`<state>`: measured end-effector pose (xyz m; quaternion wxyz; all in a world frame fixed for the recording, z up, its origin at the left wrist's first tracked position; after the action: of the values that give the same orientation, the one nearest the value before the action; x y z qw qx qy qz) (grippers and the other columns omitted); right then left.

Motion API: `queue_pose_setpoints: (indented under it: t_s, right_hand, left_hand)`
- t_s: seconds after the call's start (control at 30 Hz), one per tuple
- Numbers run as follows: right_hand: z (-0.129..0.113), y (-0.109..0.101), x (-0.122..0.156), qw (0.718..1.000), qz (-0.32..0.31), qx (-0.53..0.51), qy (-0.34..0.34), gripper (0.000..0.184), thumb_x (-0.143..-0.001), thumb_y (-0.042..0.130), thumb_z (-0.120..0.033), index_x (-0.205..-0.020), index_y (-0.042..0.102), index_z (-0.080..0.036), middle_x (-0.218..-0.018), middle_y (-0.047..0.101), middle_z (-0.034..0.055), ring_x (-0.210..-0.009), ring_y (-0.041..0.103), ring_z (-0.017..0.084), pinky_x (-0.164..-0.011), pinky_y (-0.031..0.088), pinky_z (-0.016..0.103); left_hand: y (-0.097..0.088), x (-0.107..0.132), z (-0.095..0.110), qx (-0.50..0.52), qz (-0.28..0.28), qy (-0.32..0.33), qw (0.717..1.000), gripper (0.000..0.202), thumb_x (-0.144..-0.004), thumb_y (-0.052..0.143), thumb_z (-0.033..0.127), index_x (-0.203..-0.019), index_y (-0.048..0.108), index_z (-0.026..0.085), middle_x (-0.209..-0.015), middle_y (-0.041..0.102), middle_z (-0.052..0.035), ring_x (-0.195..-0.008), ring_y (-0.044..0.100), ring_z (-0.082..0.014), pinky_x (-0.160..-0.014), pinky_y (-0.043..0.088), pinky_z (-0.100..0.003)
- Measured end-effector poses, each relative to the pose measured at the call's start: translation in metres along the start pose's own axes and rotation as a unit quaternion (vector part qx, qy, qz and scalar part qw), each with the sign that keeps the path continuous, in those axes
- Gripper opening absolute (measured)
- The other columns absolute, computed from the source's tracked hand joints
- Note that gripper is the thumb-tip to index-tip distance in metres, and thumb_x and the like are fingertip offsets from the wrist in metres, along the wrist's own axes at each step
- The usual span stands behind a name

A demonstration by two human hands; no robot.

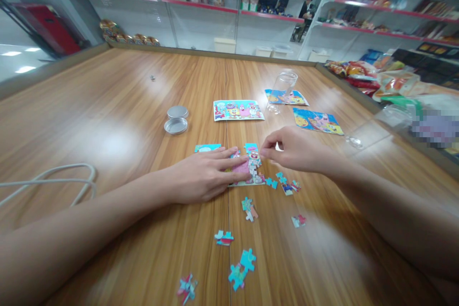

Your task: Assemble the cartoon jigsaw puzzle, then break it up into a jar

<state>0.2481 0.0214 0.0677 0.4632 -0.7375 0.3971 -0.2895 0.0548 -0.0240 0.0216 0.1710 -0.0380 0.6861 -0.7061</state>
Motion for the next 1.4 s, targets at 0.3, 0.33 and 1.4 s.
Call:
queue_pose_setpoints:
  t_s: [0.3,0.33,1.4]
  right_hand:
    - [-0.008,0.026,0.004,0.999,-0.040,-0.007,0.026,0.020,-0.081,0.066,-0.035,-0.074,0.075,-0.018,-0.060,0.066,0.0011,-0.053,0.053,0.012,-0.051,0.029,0.027]
    - [-0.008,0.030,0.004,0.998,-0.046,-0.014,0.029,0.019,-0.081,0.067,-0.034,-0.074,0.074,-0.018,-0.058,0.065,0.0005,-0.052,0.053,0.011,-0.050,0.028,0.027]
    - [-0.020,0.009,0.002,0.985,-0.037,-0.095,-0.136,0.014,-0.084,0.062,-0.019,-0.092,0.074,-0.016,-0.078,0.071,0.0012,-0.067,0.060,0.011,-0.061,0.039,0.022]
  left_hand:
    - [0.002,0.002,-0.002,0.012,0.008,-0.003,1.000,0.054,-0.098,0.049,0.020,-0.151,0.040,0.026,-0.160,0.037,-0.0111,-0.148,0.036,-0.0353,-0.117,0.040,-0.054]
    - [0.002,0.002,-0.002,0.014,0.010,-0.002,1.000,0.054,-0.098,0.049,0.020,-0.151,0.041,0.026,-0.160,0.037,-0.0114,-0.147,0.036,-0.0356,-0.116,0.041,-0.054]
    - [0.002,0.003,-0.002,0.007,0.024,0.007,1.000,0.050,-0.098,0.050,0.021,-0.148,0.046,0.023,-0.152,0.048,-0.0141,-0.144,0.041,-0.0371,-0.115,0.043,-0.053]
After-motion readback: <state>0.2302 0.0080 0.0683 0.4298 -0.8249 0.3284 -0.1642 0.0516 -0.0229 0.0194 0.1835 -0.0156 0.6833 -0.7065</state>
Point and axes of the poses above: each hand's wrist, its own x-axis away from the middle knuckle, its own y-axis out of the palm, z = x × y, the point moved 5 cm from there along -x, towards the middle knuckle
